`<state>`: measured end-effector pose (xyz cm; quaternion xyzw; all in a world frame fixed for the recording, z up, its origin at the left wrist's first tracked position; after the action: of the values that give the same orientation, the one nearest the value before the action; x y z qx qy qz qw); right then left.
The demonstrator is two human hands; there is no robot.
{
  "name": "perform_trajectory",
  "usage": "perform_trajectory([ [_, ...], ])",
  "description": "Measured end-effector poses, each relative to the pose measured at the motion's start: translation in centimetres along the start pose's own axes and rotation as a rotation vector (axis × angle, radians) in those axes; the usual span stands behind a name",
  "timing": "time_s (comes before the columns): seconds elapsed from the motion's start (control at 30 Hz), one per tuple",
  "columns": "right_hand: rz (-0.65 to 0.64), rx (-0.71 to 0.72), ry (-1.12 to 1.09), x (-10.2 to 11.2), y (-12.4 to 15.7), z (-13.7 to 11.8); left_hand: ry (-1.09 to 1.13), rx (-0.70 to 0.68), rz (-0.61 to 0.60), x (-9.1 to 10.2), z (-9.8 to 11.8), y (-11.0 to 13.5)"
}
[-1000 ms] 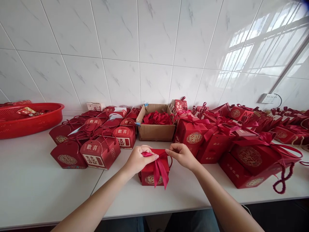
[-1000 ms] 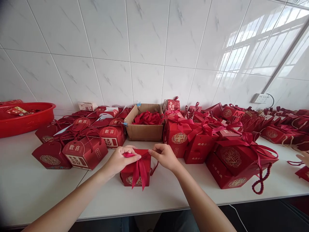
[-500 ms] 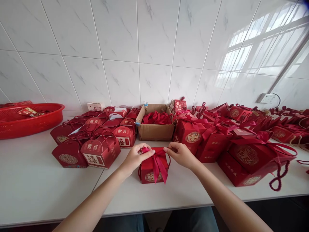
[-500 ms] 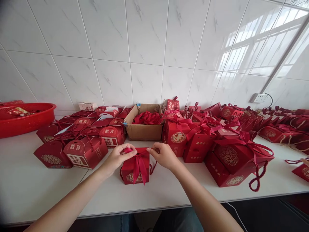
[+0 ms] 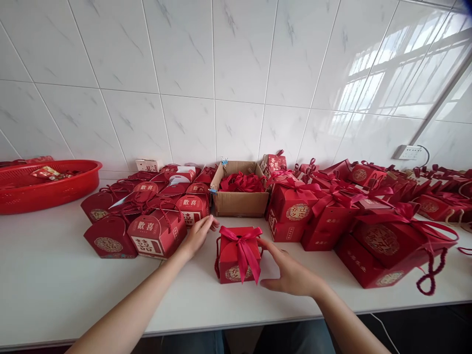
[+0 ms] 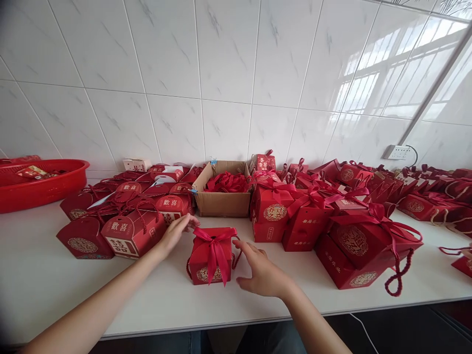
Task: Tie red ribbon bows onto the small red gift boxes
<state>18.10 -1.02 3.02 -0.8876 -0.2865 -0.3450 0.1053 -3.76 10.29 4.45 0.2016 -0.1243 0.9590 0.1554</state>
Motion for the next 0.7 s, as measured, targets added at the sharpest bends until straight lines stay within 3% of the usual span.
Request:
perform_trajectory([
  [0.17,0.046,0.074,-0.108,-0.2,-1.4,-0.5,-0.102,-0.017,-0.051,-1.6,-0.7,0.2],
  [0.33,-0.062,0.24,-0.304,-1.1,-3.8,-1.3,-0.192,-0.058,-0.12,-2.4,-0.1,0.5],
  [0.43,-0.02,0.221,-0.315,-1.1,-3.6,-1.2,-0.214,-0.06,-0.125,-2.2,-0.3,0.3],
  [0.57,0.18,0.067,-0.228,-0.5,0.4,0.1,-0.226,-0.044,-0.114,-1.9,-1.0,0.1],
  [0.7,0.549,-0.08,-0.251,0.8,8.6,3.7,-0.231,-0.036,-0.088,-1.5,-1.4,0.1],
])
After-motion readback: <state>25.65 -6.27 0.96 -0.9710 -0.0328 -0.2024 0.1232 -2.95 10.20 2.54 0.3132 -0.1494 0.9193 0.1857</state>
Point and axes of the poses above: each hand's wrist, its own y-axis away from the middle knuckle, its own x-axis out of the back of the hand, z = x × y, the point moved 10 cm from there along -y, towards the middle knuckle, and after that the axes turned 12 degrees about -z, right-handed, at the moved point
